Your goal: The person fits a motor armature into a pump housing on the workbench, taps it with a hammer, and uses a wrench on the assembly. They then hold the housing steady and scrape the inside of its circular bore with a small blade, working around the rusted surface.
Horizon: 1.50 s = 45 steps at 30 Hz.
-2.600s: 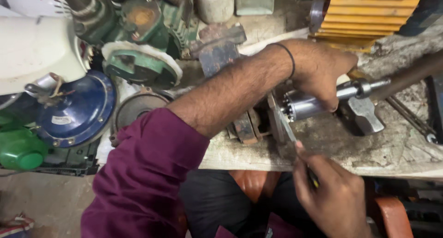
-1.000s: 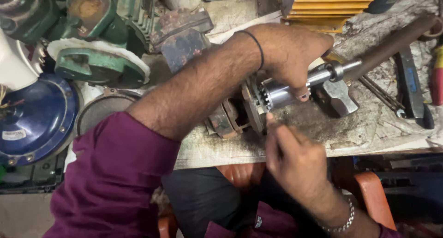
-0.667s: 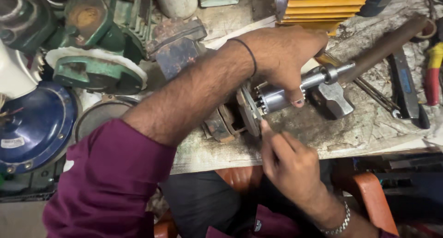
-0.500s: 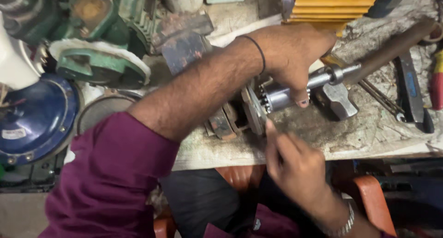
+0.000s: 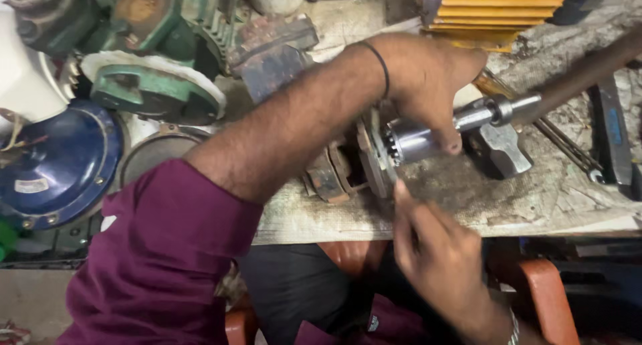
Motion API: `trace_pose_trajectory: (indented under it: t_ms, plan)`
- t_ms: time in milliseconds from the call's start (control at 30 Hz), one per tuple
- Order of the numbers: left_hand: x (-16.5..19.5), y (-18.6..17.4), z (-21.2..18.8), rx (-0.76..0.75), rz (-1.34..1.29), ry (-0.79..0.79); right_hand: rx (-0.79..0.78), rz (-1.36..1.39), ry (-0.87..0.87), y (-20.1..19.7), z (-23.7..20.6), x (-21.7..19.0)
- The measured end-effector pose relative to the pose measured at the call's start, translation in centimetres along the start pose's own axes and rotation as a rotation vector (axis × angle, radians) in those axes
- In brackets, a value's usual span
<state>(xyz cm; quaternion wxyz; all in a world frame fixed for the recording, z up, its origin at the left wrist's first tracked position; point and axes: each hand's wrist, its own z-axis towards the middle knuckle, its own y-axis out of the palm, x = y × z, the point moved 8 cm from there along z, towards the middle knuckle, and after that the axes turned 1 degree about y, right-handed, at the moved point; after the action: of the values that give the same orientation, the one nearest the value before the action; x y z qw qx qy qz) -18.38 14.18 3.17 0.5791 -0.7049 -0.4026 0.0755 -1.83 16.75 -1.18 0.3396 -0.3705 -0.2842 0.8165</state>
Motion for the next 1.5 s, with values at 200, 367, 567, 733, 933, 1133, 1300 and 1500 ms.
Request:
trace_pose_trajectory:
  t_ms: [200,367,567,733,933,1133,1300,1500]
  plan:
    - [0.6,0.5,-0.1,-0.03,0.033,0.006,-0.014,-0.02,0.049,0.2,-0.9,0.6]
    - [0.8,0.4,0.8,-0.053,0.097,0.076,0.072,-0.018,-0.025,-0.1,-0.8,0.0]
    - [0.0,0.2,1.1,0.025,0.088,0.056,-0.005,-0.04,0.012,0.1,-0.5,-0.3]
    - [-0.2,0.4,1.5,0.043,0.09,0.071,-0.012,-0.036,0.027,-0.5,0.0,-0.8]
    - [0.1,0.4,1.1,0.078,0.002,0.041,-0.032,-0.045,0.047,-0.4,0.6,-0.9]
    - [0.4,0.0,0.7,0.119,-0.002,0.062,-0.004,-0.009,0.03,-0.3,0.3,-0.5]
    - [0.3,-0.3,1.0,0.186,0.071,0.131,0.004,0.025,0.043,0.0,-0.4,-0.1]
    - [-0.3,0.0,1.2,0.156,0.06,0.065,0.036,0.054,0.046,0.3,-0.5,0.3]
